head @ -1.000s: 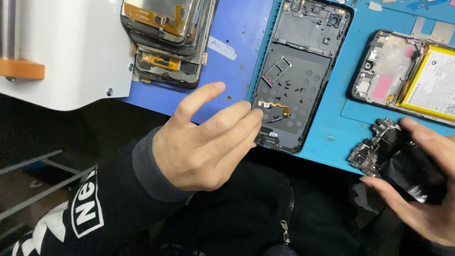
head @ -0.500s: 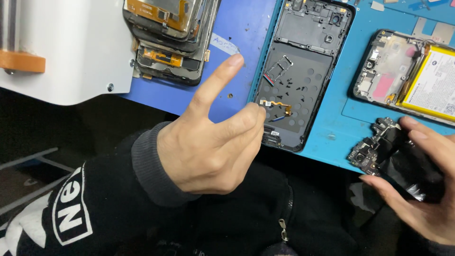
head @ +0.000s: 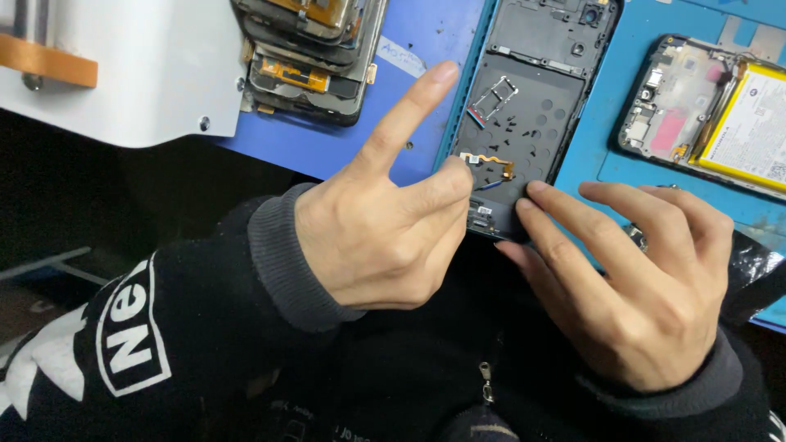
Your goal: Disassembling and inspecting parts of a smartphone motherboard and frame.
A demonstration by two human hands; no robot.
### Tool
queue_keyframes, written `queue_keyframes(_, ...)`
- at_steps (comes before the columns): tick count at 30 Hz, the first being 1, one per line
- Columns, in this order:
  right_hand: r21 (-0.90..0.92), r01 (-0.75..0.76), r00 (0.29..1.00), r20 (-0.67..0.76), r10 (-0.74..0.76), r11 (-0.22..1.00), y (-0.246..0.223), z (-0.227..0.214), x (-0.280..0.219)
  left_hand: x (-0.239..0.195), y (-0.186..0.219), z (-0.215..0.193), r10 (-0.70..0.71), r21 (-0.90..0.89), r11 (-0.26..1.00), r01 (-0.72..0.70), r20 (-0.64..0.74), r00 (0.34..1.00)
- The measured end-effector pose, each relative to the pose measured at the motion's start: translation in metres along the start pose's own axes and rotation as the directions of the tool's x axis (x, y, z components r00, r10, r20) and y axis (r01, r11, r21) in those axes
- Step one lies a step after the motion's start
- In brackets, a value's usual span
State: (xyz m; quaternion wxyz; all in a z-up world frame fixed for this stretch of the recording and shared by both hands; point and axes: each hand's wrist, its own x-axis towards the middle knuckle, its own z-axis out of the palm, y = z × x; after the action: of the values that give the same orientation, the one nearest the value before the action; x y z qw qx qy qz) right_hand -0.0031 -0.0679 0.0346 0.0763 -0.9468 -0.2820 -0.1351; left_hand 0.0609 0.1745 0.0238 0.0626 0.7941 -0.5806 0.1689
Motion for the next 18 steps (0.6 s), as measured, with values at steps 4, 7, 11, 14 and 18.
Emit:
queue_keyframes(4,0.048,0.006,1.0,0.026,-0.008,0.999,0.0,0.003,0.004,-0.007,-0.001,0.007,-0.018,-0.091,0.996,0.014,-0.041,0.999)
queue_keyframes(7,0.052,0.064,0.998,0.004,-0.064,0.997,0.0,0.005,0.006,-0.011,-0.002,0.01,-0.031,-0.095,0.995,0.026,-0.053,0.998)
queue_keyframes(11,-0.013,0.142,0.99,0.003,-0.142,0.99,0.004,0.007,0.003,-0.013,-0.007,0.014,-0.012,-0.057,0.998,0.008,-0.062,0.998)
queue_keyframes(14,-0.066,0.188,0.982,-0.007,-0.189,0.98,0.006,0.008,0.004,-0.011,-0.012,0.015,0.009,-0.116,0.993,-0.014,-0.046,0.999)
queue_keyframes(18,-0.079,0.19,0.982,0.012,-0.19,0.979,0.005,0.008,0.002,-0.015,-0.014,0.019,-0.01,-0.162,0.987,0.0,-0.059,0.998)
